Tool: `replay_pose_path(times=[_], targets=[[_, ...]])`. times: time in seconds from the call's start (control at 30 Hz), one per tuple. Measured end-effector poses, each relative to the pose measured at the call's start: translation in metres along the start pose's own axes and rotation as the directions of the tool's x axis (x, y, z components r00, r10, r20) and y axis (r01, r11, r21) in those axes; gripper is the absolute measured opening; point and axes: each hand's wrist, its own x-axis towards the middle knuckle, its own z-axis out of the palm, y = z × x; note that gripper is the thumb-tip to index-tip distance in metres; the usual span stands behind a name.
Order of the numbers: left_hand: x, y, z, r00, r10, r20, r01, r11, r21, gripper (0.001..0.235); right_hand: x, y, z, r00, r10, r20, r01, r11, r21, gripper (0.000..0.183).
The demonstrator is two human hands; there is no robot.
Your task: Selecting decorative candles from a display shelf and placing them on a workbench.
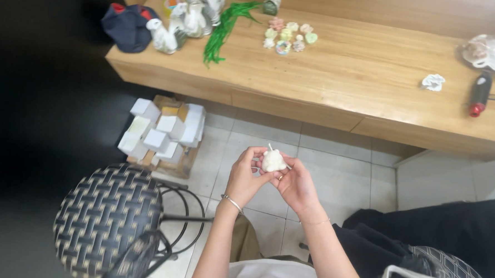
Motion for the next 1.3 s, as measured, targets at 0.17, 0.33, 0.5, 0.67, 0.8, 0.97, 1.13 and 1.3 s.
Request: replay_pose_path(times=[0.17, 0.33, 0.5, 0.67, 0.8, 0.97, 1.13, 1.3], targets=[[0.084, -0.017, 0.014, 0.992, 0.038, 0.122, -0.034, 0.999, -0.031, 0.055, 0.06, -0.024, -0.029, 0.994, -0.094, -0.053, 0.097, 0.993, 0.06, 0.038], [0.187, -0.035, 0.022, 0.966, 0.067, 0.249, -0.065, 0.998, -0.016, 0.054, 0.13, -0.066, -0.023, 0.98, -0.156, -0.12, 0.157, 0.988, -0.005, 0.041], [0.295, -0.042, 0.027, 0.934, 0.157, 0.321, -0.149, 0.988, -0.051, 0.06, 0.204, -0.115, -0.009, 0.964, -0.235, -0.124, 0.225, 0.97, -0.09, 0.04], [0.372, -0.058, 0.037, 0.896, 0.183, 0.405, -0.17, 0.983, -0.068, 0.059, 0.264, -0.14, -0.017, 0.932, -0.301, -0.204, 0.265, 0.947, -0.184, 0.036], [0.405, -0.064, 0.048, 0.874, 0.115, 0.473, -0.103, 0.993, -0.052, 0.059, 0.286, -0.154, -0.016, 0.909, -0.318, -0.27, 0.259, 0.938, -0.23, 0.037], [0.429, -0.08, 0.067, 0.873, 0.093, 0.48, -0.064, 0.995, -0.076, 0.069, 0.312, -0.168, -0.034, 0.888, -0.336, -0.313, 0.264, 0.931, -0.251, 0.04], [0.442, -0.08, 0.074, 0.873, -0.003, 0.488, 0.011, 1.0, -0.013, 0.07, 0.339, -0.195, -0.058, 0.877, -0.31, -0.368, 0.194, 0.928, -0.319, 0.042], [0.45, -0.105, 0.081, 0.889, -0.146, 0.435, 0.098, 0.986, 0.132, 0.069, 0.381, -0.22, -0.099, 0.89, -0.234, -0.392, 0.078, 0.924, -0.374, 0.043]])
